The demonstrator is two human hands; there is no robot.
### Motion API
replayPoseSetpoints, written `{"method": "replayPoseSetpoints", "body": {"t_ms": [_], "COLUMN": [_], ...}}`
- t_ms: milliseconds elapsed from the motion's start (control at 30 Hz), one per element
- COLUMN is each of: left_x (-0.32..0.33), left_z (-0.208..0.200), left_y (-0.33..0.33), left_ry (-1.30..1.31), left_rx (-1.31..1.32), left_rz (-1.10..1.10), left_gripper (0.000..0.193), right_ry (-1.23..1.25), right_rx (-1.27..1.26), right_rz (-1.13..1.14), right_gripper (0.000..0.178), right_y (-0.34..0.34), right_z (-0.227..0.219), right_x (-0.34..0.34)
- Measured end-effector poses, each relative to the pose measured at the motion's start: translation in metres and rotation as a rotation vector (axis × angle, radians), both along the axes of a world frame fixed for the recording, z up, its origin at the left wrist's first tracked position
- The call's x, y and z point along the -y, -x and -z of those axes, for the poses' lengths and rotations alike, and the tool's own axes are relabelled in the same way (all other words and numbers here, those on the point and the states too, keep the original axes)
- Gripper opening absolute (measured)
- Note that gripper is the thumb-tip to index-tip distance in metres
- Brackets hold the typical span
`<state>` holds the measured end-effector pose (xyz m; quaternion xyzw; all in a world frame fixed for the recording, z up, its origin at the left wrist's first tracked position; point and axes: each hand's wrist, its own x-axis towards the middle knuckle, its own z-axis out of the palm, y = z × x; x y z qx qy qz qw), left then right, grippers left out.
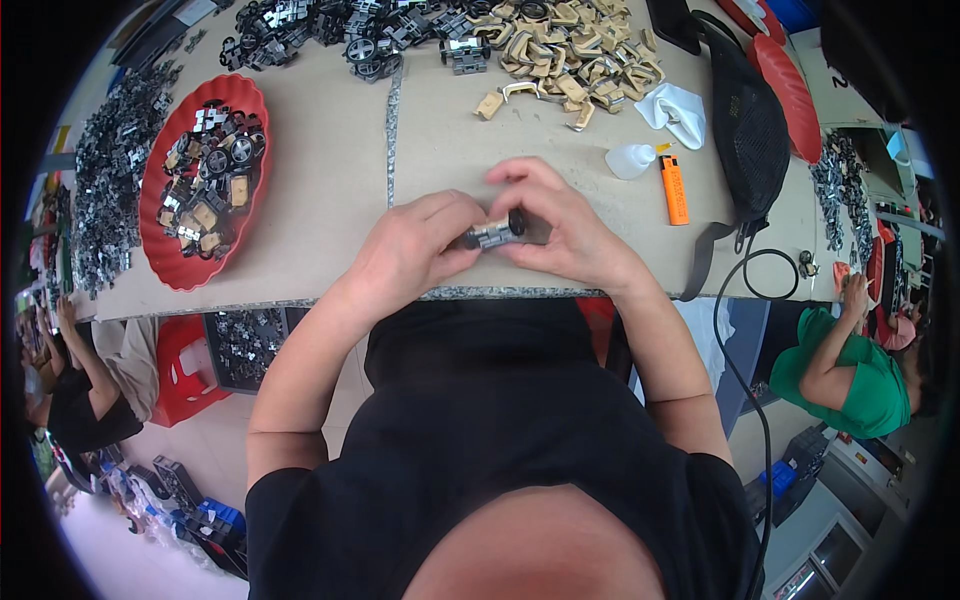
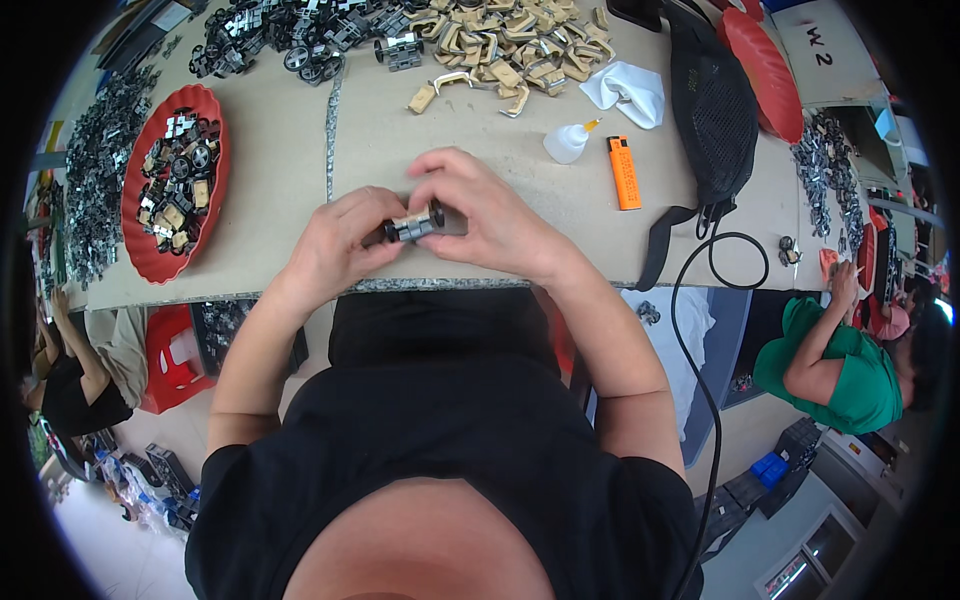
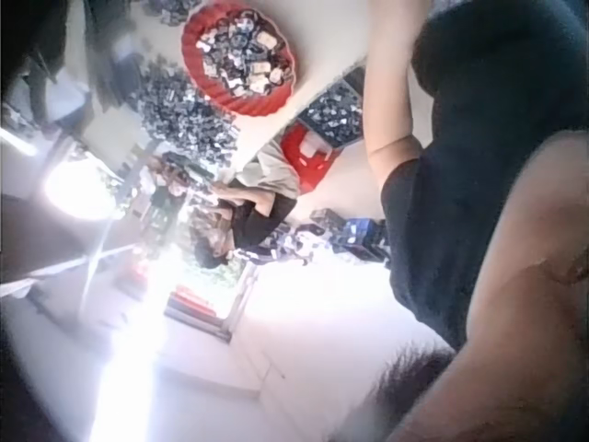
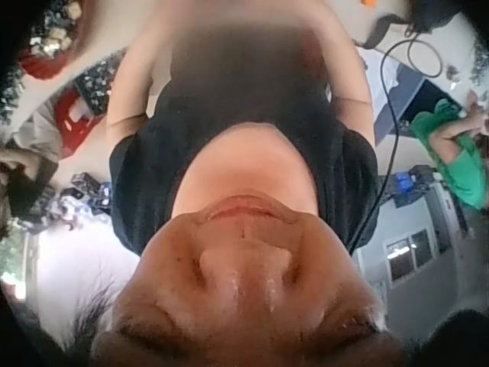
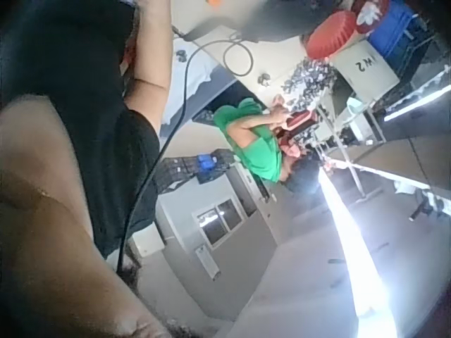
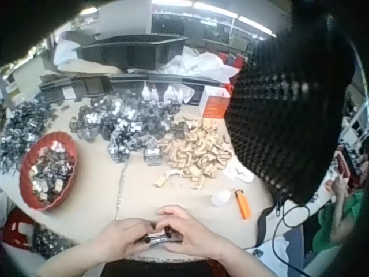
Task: The person applies glue from a bottle onto plastic parts, clears the glue nozzle using a lighter and a cloth, and attaches the glued pieces onto wheeled car bases by hand.
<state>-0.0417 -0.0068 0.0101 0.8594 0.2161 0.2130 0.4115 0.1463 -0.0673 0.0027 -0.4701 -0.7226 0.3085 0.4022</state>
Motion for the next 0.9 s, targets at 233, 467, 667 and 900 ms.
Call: {"method": "replayPoseSetpoints", "body": {"t_ms": [233,467,667,900], "left_x": [-0.002,0.009,0.026,0.029], "left_z": [-0.014,-0.001,0.0,0.009], "left_y": [0.001,-0.001,-0.01,-0.01], "left_ry": [-0.69,-0.541,0.25,0.286], "left_rx": [-0.161,0.082,0.294,0.303], "left_rz": [0.033,-0.104,-0.264,-0.261], "left_gripper": [0.028,0.047,0.05,0.046], "right_ry": [0.723,0.599,0.461,0.269], "right_rx": [-0.668,-0.844,-0.778,-0.554], "right_rz": [0.091,0.133,0.183,0.291], "right_gripper": [0.03,0.023,0.025,0.024], "right_y": [0.002,0.015,0.018,0.024], "right_z": [0.0,0.005,0.009,0.016], "right_x": [0.011,0.013,0.017,0.019]}}
